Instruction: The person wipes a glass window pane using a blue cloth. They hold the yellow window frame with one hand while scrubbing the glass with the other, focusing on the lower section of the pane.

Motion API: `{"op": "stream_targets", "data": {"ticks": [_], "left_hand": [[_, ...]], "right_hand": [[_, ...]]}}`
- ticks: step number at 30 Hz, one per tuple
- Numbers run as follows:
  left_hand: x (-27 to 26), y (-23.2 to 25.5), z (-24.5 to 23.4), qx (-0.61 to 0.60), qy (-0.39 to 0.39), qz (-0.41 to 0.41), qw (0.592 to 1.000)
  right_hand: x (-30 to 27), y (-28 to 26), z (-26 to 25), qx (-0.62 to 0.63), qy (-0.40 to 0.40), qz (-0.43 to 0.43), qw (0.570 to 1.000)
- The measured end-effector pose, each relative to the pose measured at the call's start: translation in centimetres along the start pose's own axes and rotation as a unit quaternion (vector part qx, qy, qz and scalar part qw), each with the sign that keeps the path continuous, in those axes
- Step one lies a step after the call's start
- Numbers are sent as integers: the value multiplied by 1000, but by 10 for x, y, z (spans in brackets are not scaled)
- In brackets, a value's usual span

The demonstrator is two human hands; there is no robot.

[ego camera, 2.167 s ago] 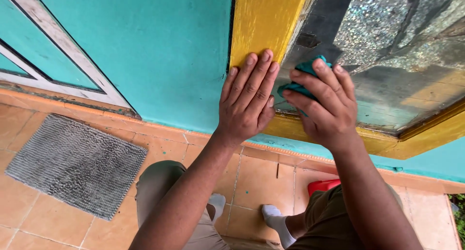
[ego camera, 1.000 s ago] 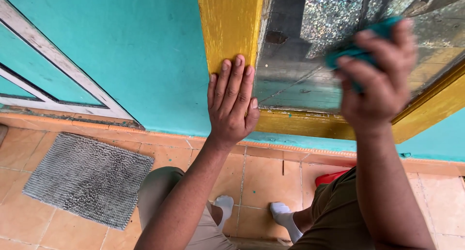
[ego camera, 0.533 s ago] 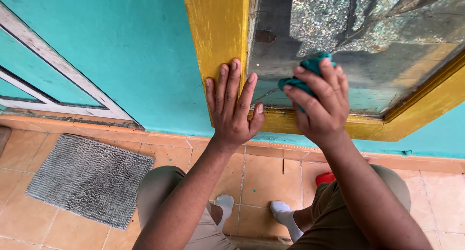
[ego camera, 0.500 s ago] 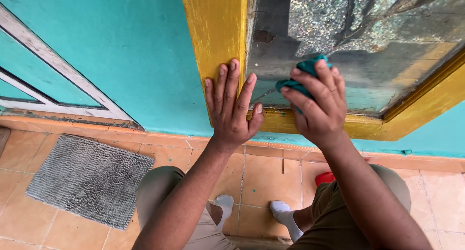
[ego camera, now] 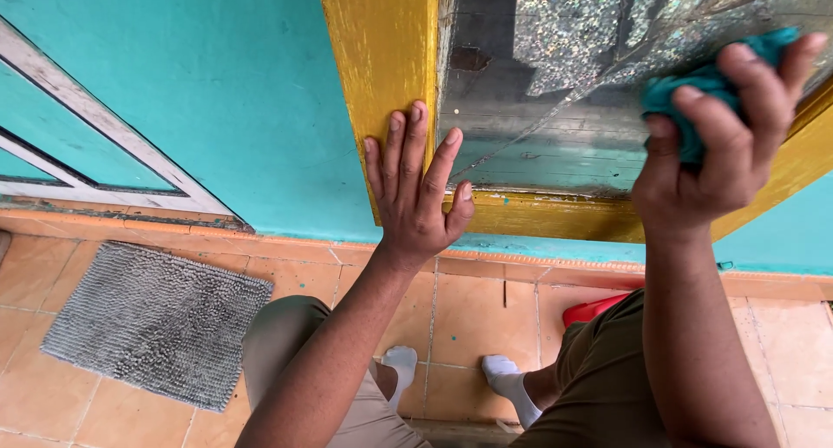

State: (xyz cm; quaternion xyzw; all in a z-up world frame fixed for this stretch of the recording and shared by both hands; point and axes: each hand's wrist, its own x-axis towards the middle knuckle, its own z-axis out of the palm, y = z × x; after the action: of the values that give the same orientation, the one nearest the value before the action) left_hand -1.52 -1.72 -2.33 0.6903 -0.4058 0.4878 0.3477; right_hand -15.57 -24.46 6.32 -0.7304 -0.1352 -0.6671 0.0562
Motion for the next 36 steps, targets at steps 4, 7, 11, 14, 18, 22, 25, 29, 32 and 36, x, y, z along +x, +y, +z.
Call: {"op": "stream_targets", "data": {"ticks": [4,7,11,14,18,22,25,29,32,36], "left_hand": [[0,-1,-2,-2,-6,1,1000],[0,-1,-1,-3,-1,-1,1000],[1,0,-1,1,0,-2,1000],[0,0,-2,4,-9,0,1000],[1,-1,-2,9,-12,3,1000],[1,1,-1,17,-4,1,1000],[1,0,-2,21,-5,-2,1000],[0,-2,0,15,-7,-4,1000],[1,-2,0,17,-1,-2,1000],[1,-4,-4,13,-8,7,1000]], "right_hand": [[2,-20,16,-18,22,27,999],[-7,-35,33,-3,25,39,999],[-25,-53,47,-19,-81,-1,996],[-31,-59,47,-29,-125,-21,991],[-28,-44,38,-4,-147,-63,987],[-24,-21,21,-2,-123,-36,992],[-4,-8,10,28,-41,-23,998],[2,-5,4,-57,40,24,997],[6,-15,15,-67,74,62,993],[5,-37,35,-14,19,34,999]]}}
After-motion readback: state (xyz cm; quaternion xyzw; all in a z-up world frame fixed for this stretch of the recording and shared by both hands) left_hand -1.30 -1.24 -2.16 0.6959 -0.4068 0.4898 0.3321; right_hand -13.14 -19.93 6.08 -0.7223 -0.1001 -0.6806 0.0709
